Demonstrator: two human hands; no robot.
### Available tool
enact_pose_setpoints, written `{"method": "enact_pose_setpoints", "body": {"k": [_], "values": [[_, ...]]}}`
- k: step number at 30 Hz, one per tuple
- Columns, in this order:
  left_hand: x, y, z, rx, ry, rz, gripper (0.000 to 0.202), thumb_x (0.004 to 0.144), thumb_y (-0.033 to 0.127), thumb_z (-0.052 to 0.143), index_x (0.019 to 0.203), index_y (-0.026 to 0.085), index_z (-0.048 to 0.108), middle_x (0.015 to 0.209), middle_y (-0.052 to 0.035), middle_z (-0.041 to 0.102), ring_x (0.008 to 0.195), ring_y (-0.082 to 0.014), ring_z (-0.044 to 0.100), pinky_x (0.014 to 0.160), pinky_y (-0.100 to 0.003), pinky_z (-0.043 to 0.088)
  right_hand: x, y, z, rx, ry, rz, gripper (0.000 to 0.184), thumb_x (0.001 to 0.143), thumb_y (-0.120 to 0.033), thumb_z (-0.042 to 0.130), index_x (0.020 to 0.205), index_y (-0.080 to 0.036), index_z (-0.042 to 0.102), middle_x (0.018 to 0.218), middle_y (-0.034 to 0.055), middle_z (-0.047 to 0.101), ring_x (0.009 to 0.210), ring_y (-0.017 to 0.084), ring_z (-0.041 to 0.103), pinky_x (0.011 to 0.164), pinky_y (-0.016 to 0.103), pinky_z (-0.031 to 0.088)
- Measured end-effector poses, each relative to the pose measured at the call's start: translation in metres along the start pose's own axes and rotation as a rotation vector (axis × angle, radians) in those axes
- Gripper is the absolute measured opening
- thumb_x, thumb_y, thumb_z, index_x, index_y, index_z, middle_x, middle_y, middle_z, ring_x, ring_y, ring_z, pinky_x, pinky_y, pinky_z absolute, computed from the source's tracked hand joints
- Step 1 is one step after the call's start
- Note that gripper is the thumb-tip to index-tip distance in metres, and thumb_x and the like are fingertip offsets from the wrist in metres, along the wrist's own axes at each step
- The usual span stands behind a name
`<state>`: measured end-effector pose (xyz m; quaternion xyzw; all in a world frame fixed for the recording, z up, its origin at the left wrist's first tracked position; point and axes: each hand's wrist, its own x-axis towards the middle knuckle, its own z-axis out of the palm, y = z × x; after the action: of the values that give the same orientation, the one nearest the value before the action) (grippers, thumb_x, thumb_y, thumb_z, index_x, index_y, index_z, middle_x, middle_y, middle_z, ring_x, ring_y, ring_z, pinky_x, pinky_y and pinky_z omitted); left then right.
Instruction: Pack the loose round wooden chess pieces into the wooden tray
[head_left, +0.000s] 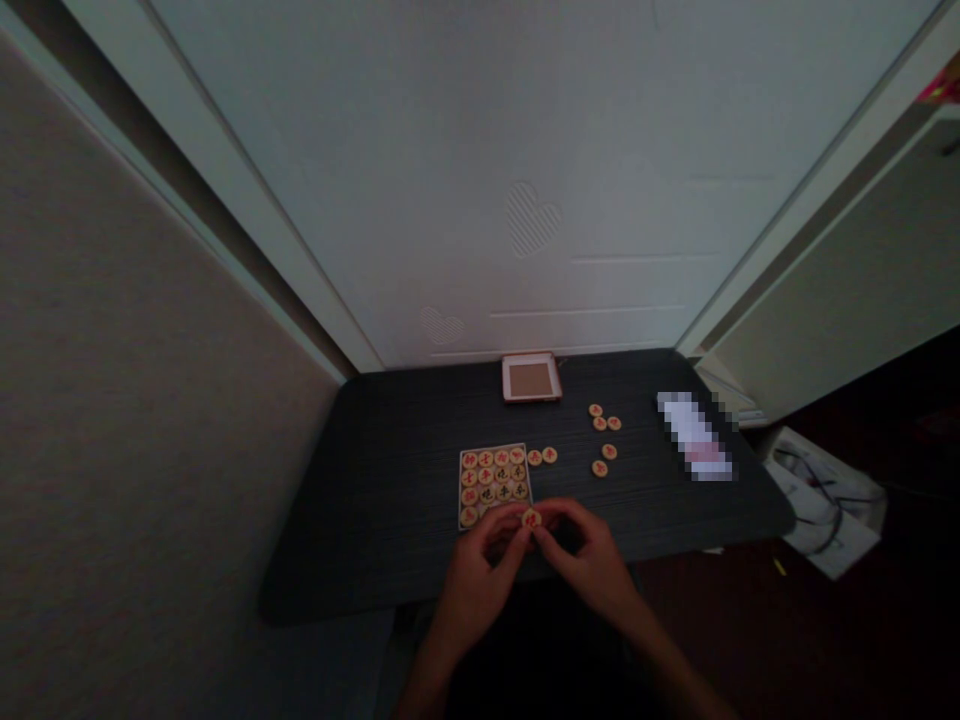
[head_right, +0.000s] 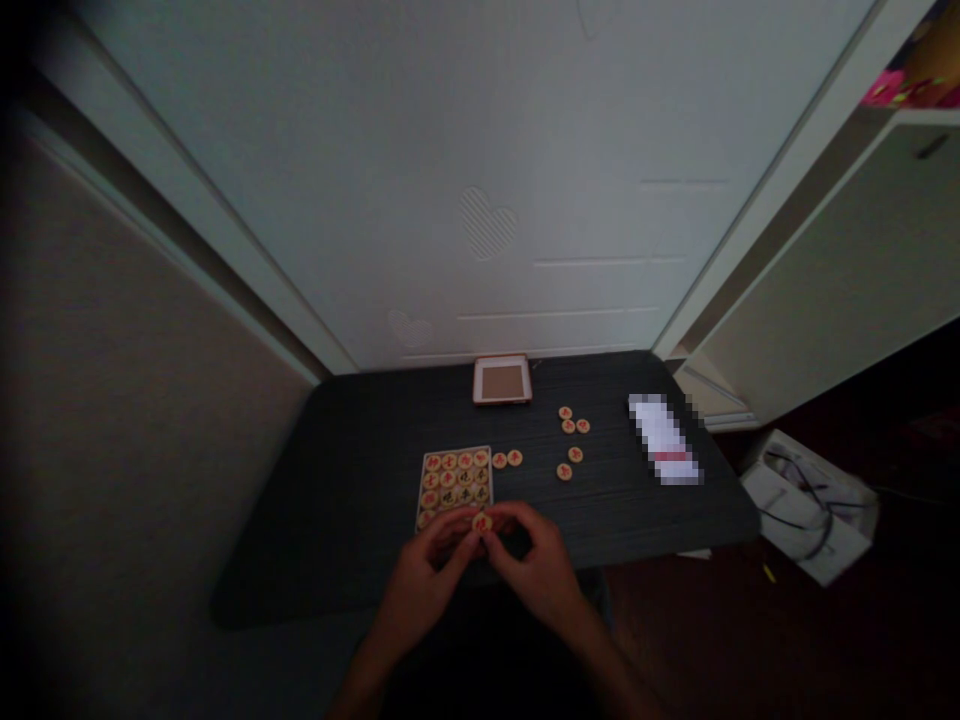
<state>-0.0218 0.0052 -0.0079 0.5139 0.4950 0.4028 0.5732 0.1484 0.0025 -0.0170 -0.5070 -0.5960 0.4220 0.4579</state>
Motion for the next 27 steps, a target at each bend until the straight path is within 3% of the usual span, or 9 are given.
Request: {"method": "enact_pose_setpoints", "body": {"k": [16,27], "values": [[0.0003,0.0018,0.0060,0.064,-0.034,0.030,0.022,0.092,0.032,0.066,0.113,0.026,0.070,0.109,-0.0037,0.078,0.099,-0.0209,0.074,0.093,-0.035,0.057,0.0019,0.0043,0.0016,0.001,0.065,0.072,0.018,0.090,-0.039,0.069,0.093,-0.021,0.071,0.085,0.0028,0.073,0.081,0.020,0.068,0.076,0.030,0.053],[0.0012,0.0020,0.0048,0.029,-0.001,0.020,0.025,0.090,0.033,0.068,0.113,0.024,0.069,0.107,-0.0056,0.078,0.100,-0.0224,0.074,0.093,-0.036,0.057,0.0018,0.0008,-0.0019,-0.006,0.017,0.034,0.016,0.094,-0.031,0.063,0.103,-0.023,0.073,0.098,0.0045,0.076,0.094,0.021,0.070,0.084,0.032,0.055]]}}
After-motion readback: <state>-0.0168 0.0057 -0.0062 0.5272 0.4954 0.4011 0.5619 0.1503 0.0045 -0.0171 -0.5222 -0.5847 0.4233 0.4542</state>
